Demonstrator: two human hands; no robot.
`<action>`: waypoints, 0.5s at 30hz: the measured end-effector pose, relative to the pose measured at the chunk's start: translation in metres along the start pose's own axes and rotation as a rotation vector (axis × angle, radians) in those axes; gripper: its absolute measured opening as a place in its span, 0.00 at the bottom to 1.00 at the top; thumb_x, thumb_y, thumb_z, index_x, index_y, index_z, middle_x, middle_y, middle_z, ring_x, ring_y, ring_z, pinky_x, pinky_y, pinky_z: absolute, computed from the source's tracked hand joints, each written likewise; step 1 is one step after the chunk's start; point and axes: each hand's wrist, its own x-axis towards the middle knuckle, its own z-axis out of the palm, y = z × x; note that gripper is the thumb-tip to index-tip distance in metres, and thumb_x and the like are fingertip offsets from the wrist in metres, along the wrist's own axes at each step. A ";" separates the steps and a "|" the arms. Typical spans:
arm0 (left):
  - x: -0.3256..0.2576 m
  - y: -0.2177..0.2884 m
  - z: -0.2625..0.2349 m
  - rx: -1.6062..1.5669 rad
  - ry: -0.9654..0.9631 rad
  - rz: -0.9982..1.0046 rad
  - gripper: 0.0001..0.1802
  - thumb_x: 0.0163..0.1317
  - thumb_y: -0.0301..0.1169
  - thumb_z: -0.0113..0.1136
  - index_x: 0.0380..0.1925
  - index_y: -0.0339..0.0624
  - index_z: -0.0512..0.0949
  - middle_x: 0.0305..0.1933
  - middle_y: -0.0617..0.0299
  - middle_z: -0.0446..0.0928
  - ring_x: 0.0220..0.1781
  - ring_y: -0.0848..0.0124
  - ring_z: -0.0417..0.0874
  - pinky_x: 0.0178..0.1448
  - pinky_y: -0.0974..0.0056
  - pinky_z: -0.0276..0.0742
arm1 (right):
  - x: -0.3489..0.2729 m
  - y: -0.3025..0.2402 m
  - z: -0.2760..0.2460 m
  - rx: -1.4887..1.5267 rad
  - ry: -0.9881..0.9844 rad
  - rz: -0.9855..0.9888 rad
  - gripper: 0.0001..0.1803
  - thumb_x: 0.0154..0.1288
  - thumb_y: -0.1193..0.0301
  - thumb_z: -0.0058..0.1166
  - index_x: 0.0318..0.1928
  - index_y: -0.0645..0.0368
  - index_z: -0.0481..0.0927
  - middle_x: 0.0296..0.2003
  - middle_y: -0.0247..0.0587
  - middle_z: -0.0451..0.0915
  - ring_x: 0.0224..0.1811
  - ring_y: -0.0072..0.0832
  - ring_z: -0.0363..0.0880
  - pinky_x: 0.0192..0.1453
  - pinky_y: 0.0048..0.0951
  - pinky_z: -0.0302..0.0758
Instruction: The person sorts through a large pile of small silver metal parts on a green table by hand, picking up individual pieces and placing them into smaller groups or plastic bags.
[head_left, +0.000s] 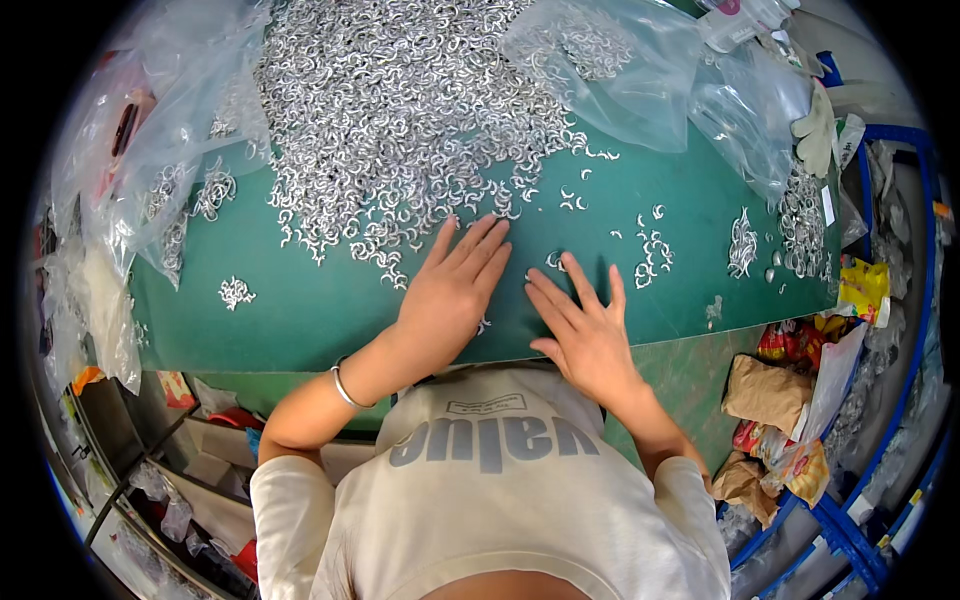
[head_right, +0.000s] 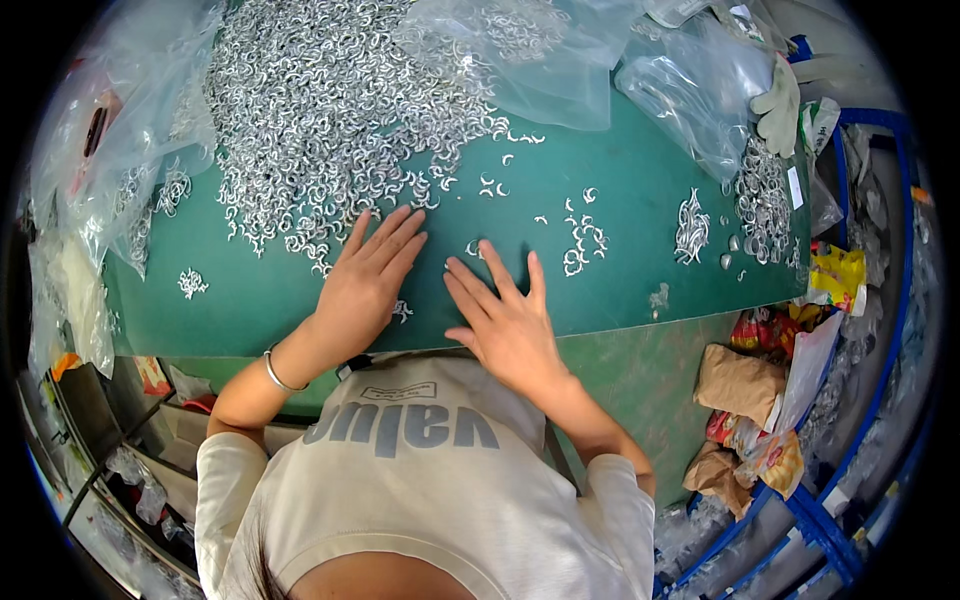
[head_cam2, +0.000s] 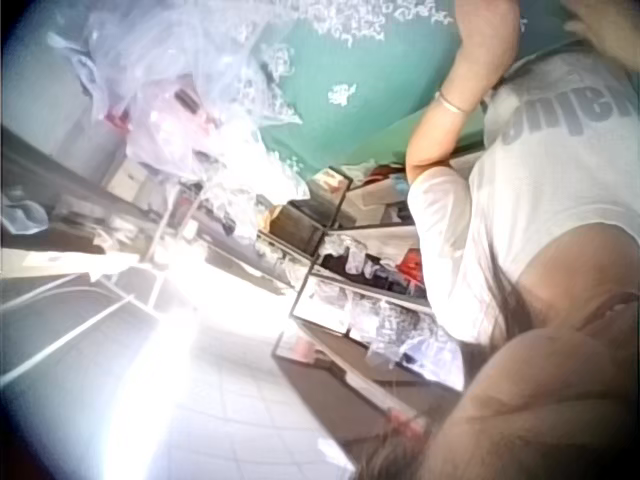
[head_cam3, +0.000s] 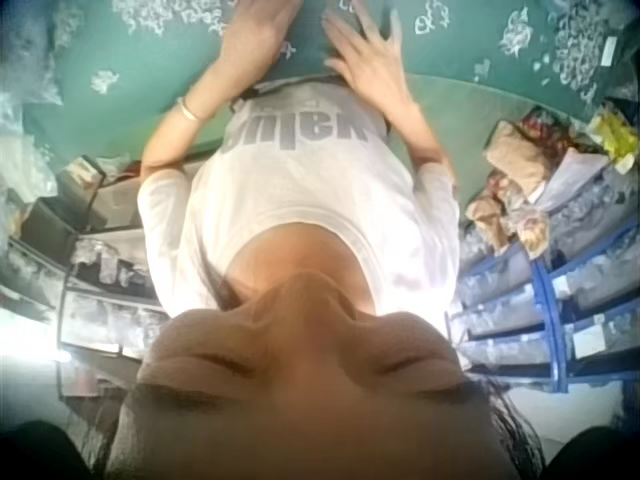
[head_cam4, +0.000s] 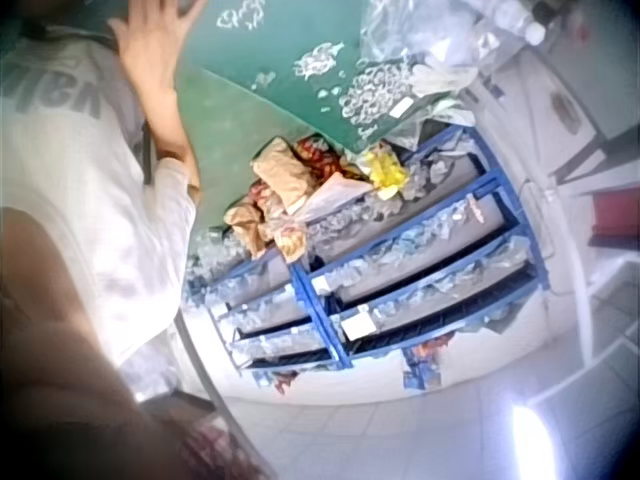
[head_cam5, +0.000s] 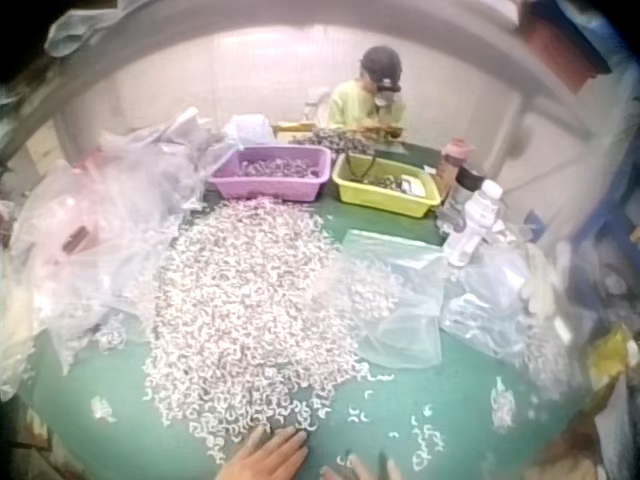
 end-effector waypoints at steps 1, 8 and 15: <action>0.000 0.002 0.000 0.005 -0.010 0.003 0.27 0.50 0.15 0.52 0.55 0.29 0.72 0.66 0.47 0.67 0.71 0.53 0.64 0.74 0.42 0.53 | -0.005 -0.001 0.003 0.004 -0.007 0.008 0.34 0.56 0.57 0.61 0.62 0.56 0.72 0.68 0.30 0.64 0.75 0.42 0.51 0.69 0.69 0.45; -0.005 -0.002 0.002 0.031 -0.021 -0.019 0.23 0.56 0.18 0.54 0.55 0.30 0.72 0.66 0.47 0.68 0.71 0.54 0.65 0.74 0.43 0.54 | -0.036 0.023 0.005 -0.058 0.104 0.238 0.31 0.62 0.61 0.55 0.65 0.57 0.68 0.69 0.33 0.62 0.75 0.45 0.50 0.70 0.68 0.41; 0.009 0.017 0.009 -0.097 -0.127 0.208 0.30 0.54 0.21 0.51 0.61 0.31 0.67 0.70 0.47 0.62 0.73 0.50 0.60 0.74 0.43 0.54 | -0.009 0.029 0.004 0.053 0.371 0.283 0.25 0.67 0.68 0.51 0.63 0.61 0.69 0.67 0.42 0.66 0.73 0.47 0.55 0.72 0.62 0.41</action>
